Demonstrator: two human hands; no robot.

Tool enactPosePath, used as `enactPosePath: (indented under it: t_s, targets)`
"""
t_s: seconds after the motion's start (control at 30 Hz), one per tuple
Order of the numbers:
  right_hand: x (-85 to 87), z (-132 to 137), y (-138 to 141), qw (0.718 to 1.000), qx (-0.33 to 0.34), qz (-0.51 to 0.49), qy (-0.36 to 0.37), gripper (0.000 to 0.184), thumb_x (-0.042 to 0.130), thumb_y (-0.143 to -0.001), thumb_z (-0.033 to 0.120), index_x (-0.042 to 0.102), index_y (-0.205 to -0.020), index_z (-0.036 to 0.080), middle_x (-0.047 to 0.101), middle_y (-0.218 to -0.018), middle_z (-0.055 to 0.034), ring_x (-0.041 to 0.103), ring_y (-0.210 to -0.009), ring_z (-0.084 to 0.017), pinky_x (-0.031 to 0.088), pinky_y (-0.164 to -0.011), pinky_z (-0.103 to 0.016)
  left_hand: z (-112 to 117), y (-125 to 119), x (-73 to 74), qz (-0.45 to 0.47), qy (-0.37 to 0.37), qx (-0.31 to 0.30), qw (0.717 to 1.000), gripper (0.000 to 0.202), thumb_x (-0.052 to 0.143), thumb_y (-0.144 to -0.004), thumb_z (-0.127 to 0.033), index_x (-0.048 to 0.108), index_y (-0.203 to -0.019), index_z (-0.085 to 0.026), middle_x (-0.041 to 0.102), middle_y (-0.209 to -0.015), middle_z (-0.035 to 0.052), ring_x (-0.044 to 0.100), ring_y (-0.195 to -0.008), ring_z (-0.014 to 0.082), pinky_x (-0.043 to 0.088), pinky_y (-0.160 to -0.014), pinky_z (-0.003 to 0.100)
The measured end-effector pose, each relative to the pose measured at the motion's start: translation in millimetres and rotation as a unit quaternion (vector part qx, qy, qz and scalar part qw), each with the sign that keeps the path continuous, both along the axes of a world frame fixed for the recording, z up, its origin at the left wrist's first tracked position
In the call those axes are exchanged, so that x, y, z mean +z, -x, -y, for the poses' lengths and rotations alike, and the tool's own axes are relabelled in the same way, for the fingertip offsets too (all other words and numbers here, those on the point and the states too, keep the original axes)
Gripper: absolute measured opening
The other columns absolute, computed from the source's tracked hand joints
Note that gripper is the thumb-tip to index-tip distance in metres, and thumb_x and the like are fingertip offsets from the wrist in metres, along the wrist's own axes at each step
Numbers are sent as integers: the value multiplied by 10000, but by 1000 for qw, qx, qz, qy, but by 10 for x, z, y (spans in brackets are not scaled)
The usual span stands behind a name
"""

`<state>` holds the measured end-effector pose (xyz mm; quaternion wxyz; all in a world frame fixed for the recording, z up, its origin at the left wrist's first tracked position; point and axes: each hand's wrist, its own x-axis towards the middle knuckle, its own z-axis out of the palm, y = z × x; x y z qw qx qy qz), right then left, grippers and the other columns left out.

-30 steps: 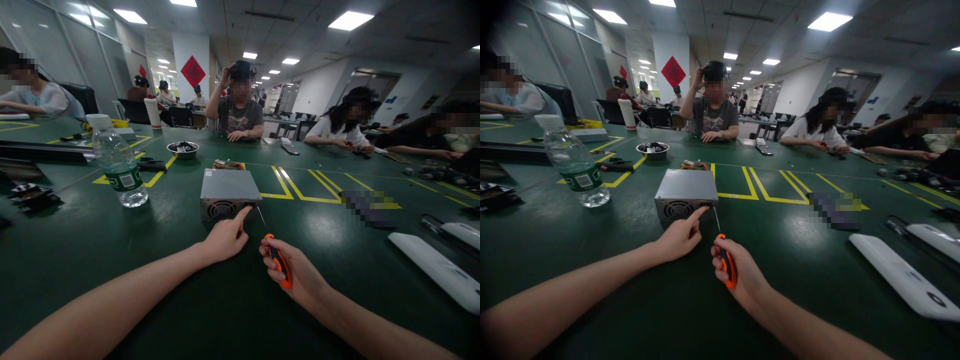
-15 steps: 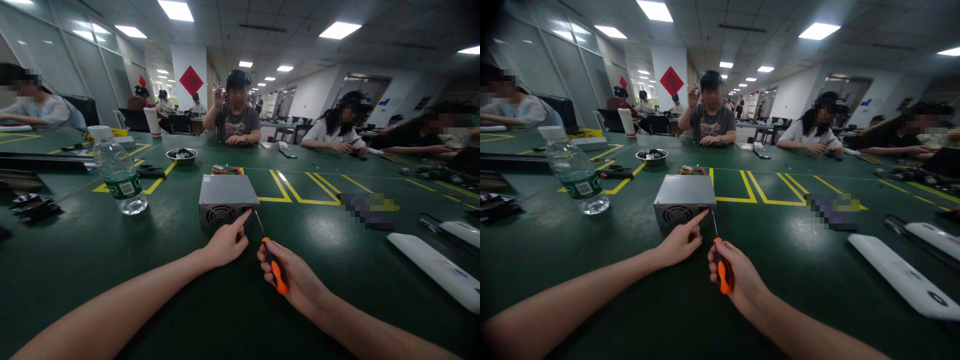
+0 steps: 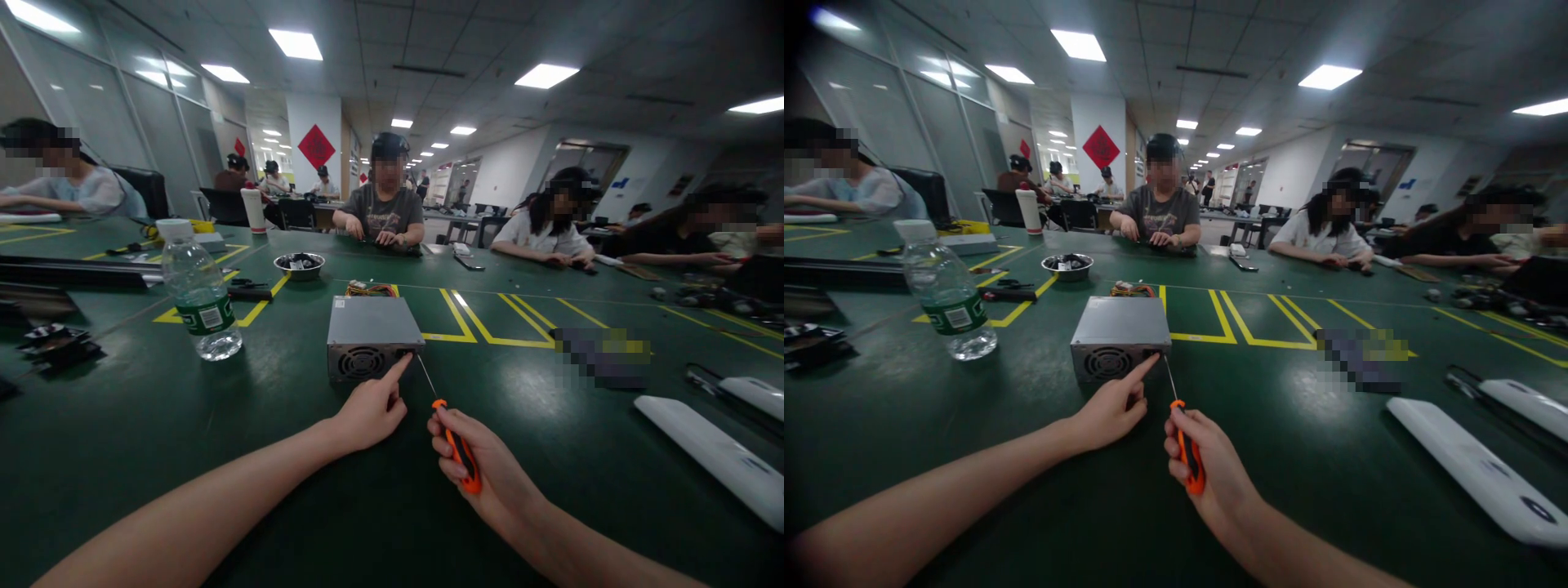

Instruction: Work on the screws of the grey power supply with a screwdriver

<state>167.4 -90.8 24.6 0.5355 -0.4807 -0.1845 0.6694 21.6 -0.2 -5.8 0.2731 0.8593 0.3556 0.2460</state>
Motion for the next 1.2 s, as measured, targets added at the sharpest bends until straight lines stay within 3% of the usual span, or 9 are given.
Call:
enactPosePath:
  t_s: [0.27,0.5,0.63,0.73,0.87,1.0,1.07,1.2]
  targets:
    - [58,-3,18,999,20,-20,42,224,439,-878,252,583,-776,115,492,-601,-5,411,-453,-38,293,-336,-110,4,5,12,-9,-4,2,1000,722,425,-762,-147,103,-1405,-221,528,-638,-72,508,-575,98,364,-592,216]
    - [24,-16,-6,1000,11,2,14,122,547,-797,160,541,-679,127,507,-629,-2,384,-434,-20,253,-322,-101,-5,-4,-5,-17,-3,5,1000,728,425,-757,-144,103,-1405,-224,523,-637,-74,500,-571,96,358,-581,211]
    - [19,-4,-6,1000,12,1,24,140,562,-804,223,562,-703,126,518,-648,-10,431,-466,-32,299,-352,-106,-8,-3,-5,-19,-4,6,1000,730,422,-757,-145,97,-1406,-224,522,-633,-75,502,-566,98,355,-576,212]
    - [44,-1,5,999,27,-6,43,212,497,-851,279,584,-744,118,500,-619,-7,430,-458,-37,327,-370,-117,-11,-2,-9,-15,-5,5,1000,731,419,-754,-140,99,-1405,-234,527,-640,-76,509,-570,98,355,-578,214]
    - [60,-23,5,998,24,-26,45,257,404,-886,257,584,-775,111,475,-581,-3,385,-420,-35,258,-323,-112,-11,-2,-8,-14,-2,5,1000,732,423,-755,-144,100,-1404,-239,522,-636,-78,513,-570,98,354,-572,210]
    - [33,-30,-15,1000,11,-19,15,107,553,-789,196,544,-702,134,514,-632,-10,367,-422,-20,214,-306,-96,-6,1,13,-12,5,1,1000,721,423,-759,-146,109,-1404,-227,519,-628,-75,502,-564,97,347,-565,209]
    - [18,-21,-20,1000,9,-15,0,131,618,-738,189,523,-662,140,513,-633,-2,362,-421,-13,215,-307,-89,-6,2,22,-13,6,0,1000,721,423,-762,-145,106,-1405,-218,523,-632,-71,500,-567,97,346,-566,209]
    - [14,-10,-12,1000,8,-16,13,140,585,-781,233,541,-690,137,508,-629,-1,379,-423,-14,257,-327,-96,-10,4,15,-10,4,0,1000,734,431,-762,-150,92,-1408,-226,525,-635,-71,497,-571,98,355,-584,214]
